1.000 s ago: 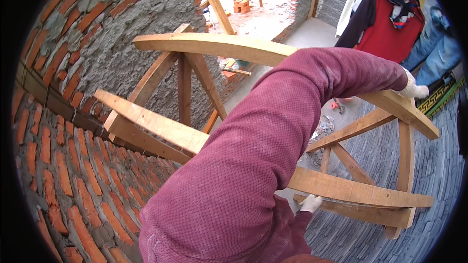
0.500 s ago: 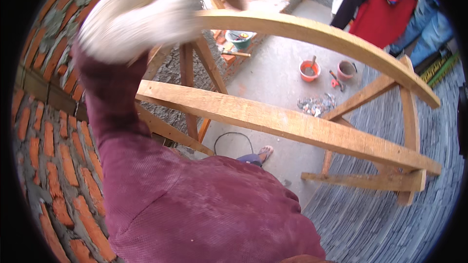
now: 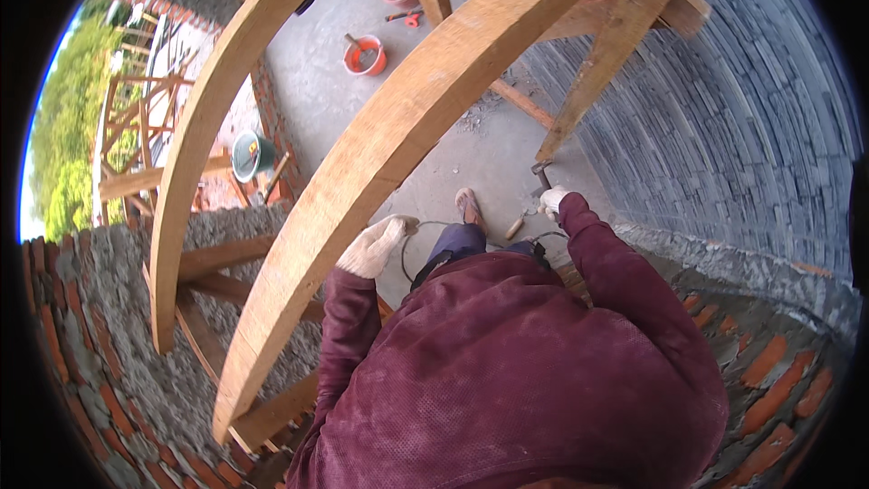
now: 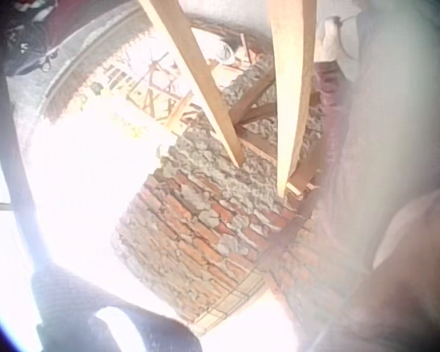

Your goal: The person assembles a curved wooden frame by positioning planks and hammering nails into joints. They repeatedly reposition the frame and drive nails with a hammer to secure the structure.

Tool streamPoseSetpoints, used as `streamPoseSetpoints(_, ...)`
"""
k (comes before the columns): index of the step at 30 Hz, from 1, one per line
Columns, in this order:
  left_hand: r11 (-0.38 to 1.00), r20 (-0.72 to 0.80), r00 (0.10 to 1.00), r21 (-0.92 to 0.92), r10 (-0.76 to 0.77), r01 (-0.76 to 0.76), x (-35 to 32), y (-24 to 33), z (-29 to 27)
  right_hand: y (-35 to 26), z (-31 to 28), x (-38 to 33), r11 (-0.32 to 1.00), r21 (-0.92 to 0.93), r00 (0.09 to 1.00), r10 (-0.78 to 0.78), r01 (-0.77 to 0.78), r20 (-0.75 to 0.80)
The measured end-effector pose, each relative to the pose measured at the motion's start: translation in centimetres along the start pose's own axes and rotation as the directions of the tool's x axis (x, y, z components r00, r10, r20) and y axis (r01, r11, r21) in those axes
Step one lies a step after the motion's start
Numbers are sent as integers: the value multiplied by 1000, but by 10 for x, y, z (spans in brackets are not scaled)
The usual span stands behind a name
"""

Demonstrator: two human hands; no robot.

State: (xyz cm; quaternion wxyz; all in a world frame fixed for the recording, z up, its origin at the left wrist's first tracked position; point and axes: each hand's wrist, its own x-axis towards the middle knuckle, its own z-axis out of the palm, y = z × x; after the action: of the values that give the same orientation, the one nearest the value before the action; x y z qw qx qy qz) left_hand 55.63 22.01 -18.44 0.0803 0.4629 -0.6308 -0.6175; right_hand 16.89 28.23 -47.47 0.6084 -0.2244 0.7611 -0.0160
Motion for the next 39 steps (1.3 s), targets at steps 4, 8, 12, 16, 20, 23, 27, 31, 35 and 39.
streamPoseSetpoints(4,852,-115,987,501,-110,153,77,-43,-21,6,49,28,940,-196,957,-258,280,135)
streamPoseSetpoints(8,866,110,971,481,-212,135,99,-14,-22,28,117,23,932,326,949,-235,159,211)
streamPoseSetpoints(12,856,-144,864,-129,483,-500,85,27,6,48,166,22,965,201,953,-212,169,219)
streamPoseSetpoints(16,479,-455,615,-387,644,-788,40,96,32,79,179,19,954,30,919,-295,298,263)
streamPoseSetpoints(20,378,-581,560,-415,590,-828,-1,99,33,84,168,-13,990,86,981,-121,108,151)
streamPoseSetpoints(23,485,-621,563,-314,545,-816,13,64,31,103,141,2,627,-619,873,-431,472,228)
streamPoseSetpoints(27,701,-489,650,-103,582,-706,25,-19,13,121,112,39,990,-137,998,-37,43,46)
streamPoseSetpoints(31,755,-532,644,-12,550,-656,28,-81,4,80,86,-3,989,114,995,88,-93,52)
streamPoseSetpoints(35,634,-298,662,-197,688,-748,2,47,23,74,80,-14,988,91,992,-127,124,28)
streamPoseSetpoints(39,368,-405,499,-360,766,-857,-6,113,21,80,81,-4,974,200,989,-123,105,83)
